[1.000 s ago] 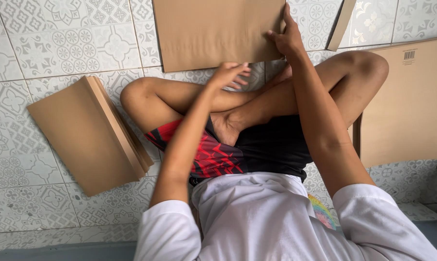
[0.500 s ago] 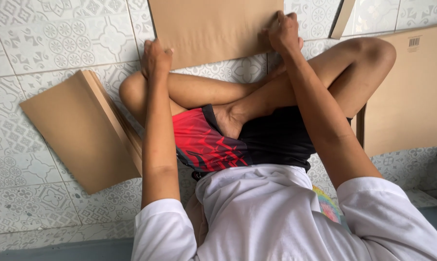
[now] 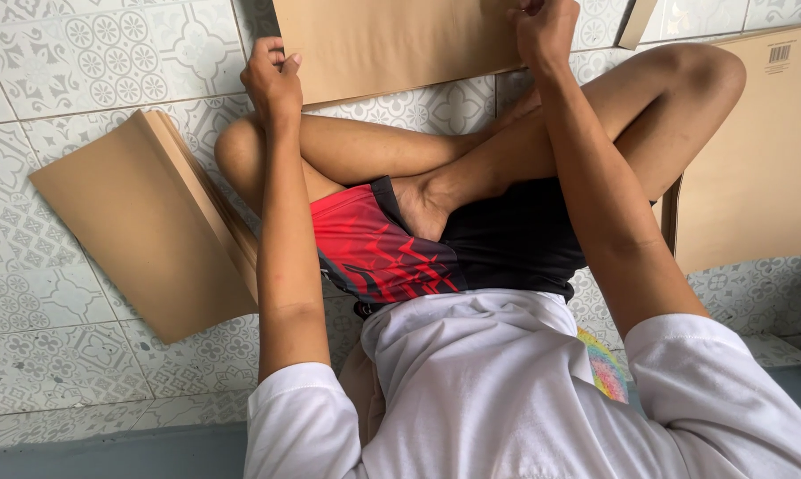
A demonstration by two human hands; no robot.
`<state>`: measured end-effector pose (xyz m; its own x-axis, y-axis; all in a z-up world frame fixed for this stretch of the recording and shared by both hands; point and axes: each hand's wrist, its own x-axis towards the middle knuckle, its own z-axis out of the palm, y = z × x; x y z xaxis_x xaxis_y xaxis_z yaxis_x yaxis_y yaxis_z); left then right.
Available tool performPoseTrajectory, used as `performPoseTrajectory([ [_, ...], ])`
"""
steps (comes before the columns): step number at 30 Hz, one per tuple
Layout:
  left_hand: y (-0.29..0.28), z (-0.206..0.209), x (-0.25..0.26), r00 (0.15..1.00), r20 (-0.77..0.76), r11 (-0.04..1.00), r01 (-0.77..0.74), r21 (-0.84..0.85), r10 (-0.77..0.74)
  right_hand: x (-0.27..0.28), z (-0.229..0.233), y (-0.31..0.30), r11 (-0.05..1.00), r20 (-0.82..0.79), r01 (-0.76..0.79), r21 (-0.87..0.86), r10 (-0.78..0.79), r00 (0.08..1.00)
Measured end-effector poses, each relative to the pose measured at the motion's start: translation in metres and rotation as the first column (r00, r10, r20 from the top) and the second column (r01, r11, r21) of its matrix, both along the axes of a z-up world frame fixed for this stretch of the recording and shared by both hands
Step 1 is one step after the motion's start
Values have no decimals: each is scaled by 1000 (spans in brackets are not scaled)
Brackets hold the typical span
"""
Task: Folding flat cardboard sheets along pre-scored lines and stacking them while sitting on the floor.
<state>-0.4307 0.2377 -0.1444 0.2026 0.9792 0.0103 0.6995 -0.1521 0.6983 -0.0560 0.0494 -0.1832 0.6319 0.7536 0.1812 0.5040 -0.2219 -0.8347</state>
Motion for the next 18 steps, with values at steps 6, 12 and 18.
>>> performPoseTrajectory([
  [6,13,-20,-4,999,49,998,-22,59,19,-1,10,3,999,-46,11,-50,-13,999],
  [12,14,-21,-4,999,24,999,27,25,-28,5,-4,4,984,-243,-37,-176,-7,970],
  [18,14,-17,-2,1000,6,1000,-7,-26,8,20,-16,0,998,-647,20,-53,-50,761],
])
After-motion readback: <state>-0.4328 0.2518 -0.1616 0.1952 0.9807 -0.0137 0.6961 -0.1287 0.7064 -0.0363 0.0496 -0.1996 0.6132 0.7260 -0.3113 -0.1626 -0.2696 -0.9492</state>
